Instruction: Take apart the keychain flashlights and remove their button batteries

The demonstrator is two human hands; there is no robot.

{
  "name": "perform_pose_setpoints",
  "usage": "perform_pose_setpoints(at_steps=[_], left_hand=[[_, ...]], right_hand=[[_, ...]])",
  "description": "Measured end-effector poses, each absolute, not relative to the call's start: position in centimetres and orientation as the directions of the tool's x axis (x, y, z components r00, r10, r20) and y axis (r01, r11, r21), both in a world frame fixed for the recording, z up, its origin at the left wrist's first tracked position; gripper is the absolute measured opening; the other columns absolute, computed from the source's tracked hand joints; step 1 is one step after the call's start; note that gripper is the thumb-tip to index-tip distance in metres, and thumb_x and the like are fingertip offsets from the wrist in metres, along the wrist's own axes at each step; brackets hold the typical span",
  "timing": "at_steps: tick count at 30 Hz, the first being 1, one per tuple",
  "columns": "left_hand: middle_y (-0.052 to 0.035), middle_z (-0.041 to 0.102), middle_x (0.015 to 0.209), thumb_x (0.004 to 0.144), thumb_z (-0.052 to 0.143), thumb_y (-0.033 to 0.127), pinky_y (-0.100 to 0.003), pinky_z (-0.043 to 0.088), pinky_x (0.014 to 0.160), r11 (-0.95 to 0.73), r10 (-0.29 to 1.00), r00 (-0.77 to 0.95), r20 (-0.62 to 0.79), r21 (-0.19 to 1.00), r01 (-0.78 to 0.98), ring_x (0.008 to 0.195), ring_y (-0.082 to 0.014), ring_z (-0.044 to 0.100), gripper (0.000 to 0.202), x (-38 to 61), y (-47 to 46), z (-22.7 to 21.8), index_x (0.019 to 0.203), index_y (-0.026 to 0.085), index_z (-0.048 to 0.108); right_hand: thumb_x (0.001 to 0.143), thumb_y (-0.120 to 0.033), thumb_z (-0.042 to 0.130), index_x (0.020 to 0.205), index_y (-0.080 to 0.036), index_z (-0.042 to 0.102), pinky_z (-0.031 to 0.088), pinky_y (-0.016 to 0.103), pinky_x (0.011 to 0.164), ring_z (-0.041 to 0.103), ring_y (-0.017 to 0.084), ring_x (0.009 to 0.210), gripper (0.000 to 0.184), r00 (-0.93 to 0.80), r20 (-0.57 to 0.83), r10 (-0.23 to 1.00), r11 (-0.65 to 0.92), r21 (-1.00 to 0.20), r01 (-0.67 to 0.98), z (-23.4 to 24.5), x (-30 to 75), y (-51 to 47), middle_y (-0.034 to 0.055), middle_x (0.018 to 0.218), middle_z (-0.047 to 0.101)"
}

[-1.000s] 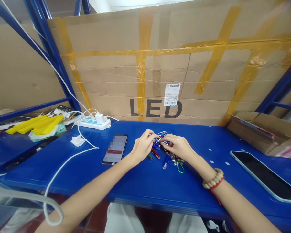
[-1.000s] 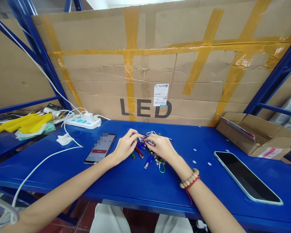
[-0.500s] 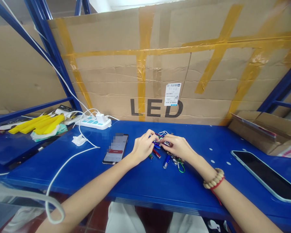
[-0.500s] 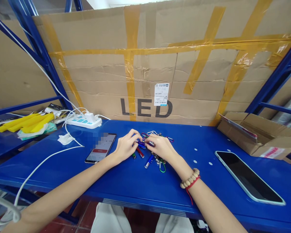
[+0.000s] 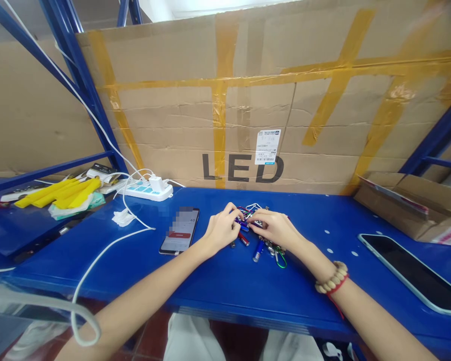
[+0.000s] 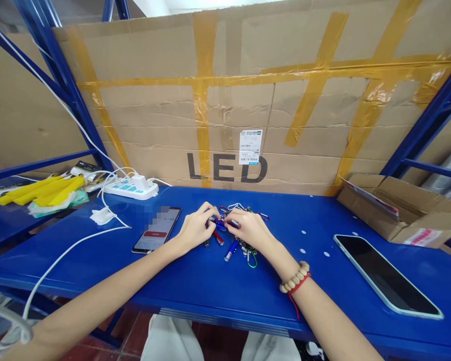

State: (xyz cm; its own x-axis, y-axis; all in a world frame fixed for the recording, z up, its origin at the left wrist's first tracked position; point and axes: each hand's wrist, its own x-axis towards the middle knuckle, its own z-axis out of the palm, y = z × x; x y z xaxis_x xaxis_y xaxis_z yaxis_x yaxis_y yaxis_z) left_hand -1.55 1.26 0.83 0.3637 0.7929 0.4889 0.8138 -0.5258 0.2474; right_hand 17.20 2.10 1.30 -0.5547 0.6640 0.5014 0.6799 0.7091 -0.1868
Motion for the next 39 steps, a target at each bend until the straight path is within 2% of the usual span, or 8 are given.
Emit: perform_pose_setpoints(at_steps=[9,14,19,22,27,30,33,39], left_hand=[[-0.004,0.058,0.104,0.078,0.044,0.009,-0.027,0.049,0.076,-0.593,0.789,0.406,0.461,0.399,0.7,0.093,-0.0161,0.058,0.034,-1.8,2.7,-0.6,0.109,0.02,0.054],[-0.0045,0.06,0.098,0.083,0.039,0.005,-0.028,0.047,0.084,-0.631,0.74,0.386,0.55,0.371,0.681,0.094,-0.0153,0.056,0.032,-2.1,3.4,-1.0,0.103,0.018,0.062],[-0.0053,0.06,0.091,0.088,0.042,0.023,-0.031,0.047,0.079,-0.526,0.75,0.327,0.575,0.218,0.822,0.09,-0.0188,0.053,0.03,-2.1,2.6,0.4,0.112,0.02,0.061],[-0.0063,0.058,0.09,0.089,0.04,0.032,-0.032,0.046,0.078,-0.437,0.796,0.299,0.527,0.158,0.886,0.089,-0.0204,0.054,0.033,-2.1,2.1,1.1,0.109,0.021,0.063],[-0.0044,0.059,0.091,0.09,0.036,0.039,-0.026,0.044,0.061,-0.33,0.914,0.241,0.327,0.249,0.911,0.081,-0.0188,0.06,0.034,-2.0,1.9,1.1,0.103,0.025,0.065],[-0.0037,0.061,0.089,0.088,0.04,0.042,-0.025,0.043,0.06,-0.343,0.913,0.238,0.332,0.308,0.887,0.082,-0.0195,0.061,0.033,-2.0,2.0,1.1,0.103,0.025,0.065],[-0.0025,0.063,0.089,0.085,0.049,0.04,-0.024,0.044,0.062,-0.415,0.879,0.251,0.406,0.388,0.823,0.081,-0.0176,0.061,0.03,-2.1,2.3,1.0,0.105,0.024,0.064],[-0.0012,0.065,0.09,0.081,0.058,0.029,-0.024,0.047,0.077,-0.624,0.757,0.337,0.56,0.463,0.63,0.085,-0.0142,0.06,0.018,-2.1,2.6,0.5,0.094,0.022,0.068]], right_hand=[[0.083,-0.023,0.054,0.086,-0.022,0.066,0.045,0.02,0.056,0.063,0.013,0.073,0.012,-0.558,0.505,0.658,0.716,-0.189,0.672,1.3,17.1,2.0,0.0017,0.09,0.068],[0.083,-0.023,0.054,0.087,-0.021,0.067,0.044,0.02,0.056,0.063,0.013,0.073,0.013,-0.563,0.502,0.656,0.717,-0.182,0.673,1.4,17.1,2.0,0.0022,0.09,0.068],[0.083,-0.022,0.054,0.086,-0.022,0.067,0.046,0.021,0.059,0.063,0.014,0.075,0.013,-0.566,0.502,0.654,0.719,-0.182,0.67,1.4,17.1,2.1,0.0022,0.089,0.068],[0.083,-0.021,0.054,0.086,-0.021,0.066,0.046,0.021,0.06,0.063,0.014,0.077,0.013,-0.567,0.491,0.661,0.717,-0.191,0.671,1.4,17.1,2.1,0.0022,0.09,0.068],[0.083,-0.023,0.055,0.086,-0.022,0.067,0.047,0.022,0.059,0.064,0.014,0.075,0.013,-0.561,0.499,0.661,0.715,-0.19,0.673,1.4,17.3,2.1,0.002,0.09,0.068],[0.083,-0.024,0.055,0.087,-0.022,0.068,0.045,0.022,0.056,0.062,0.013,0.069,0.013,-0.542,0.52,0.66,0.712,-0.204,0.672,1.2,17.4,2.2,0.0023,0.091,0.068],[0.084,-0.029,0.054,0.089,-0.023,0.068,0.046,0.022,0.055,0.058,0.01,0.059,0.016,-0.503,0.564,0.655,0.726,-0.286,0.625,1.2,17.2,2.2,0.0029,0.091,0.067],[0.082,-0.04,0.055,0.088,-0.02,0.07,0.045,0.022,0.047,0.053,0.009,0.052,0.026,-0.284,0.627,0.725,0.683,-0.599,0.419,1.3,16.1,1.7,0.0062,0.088,0.066]])
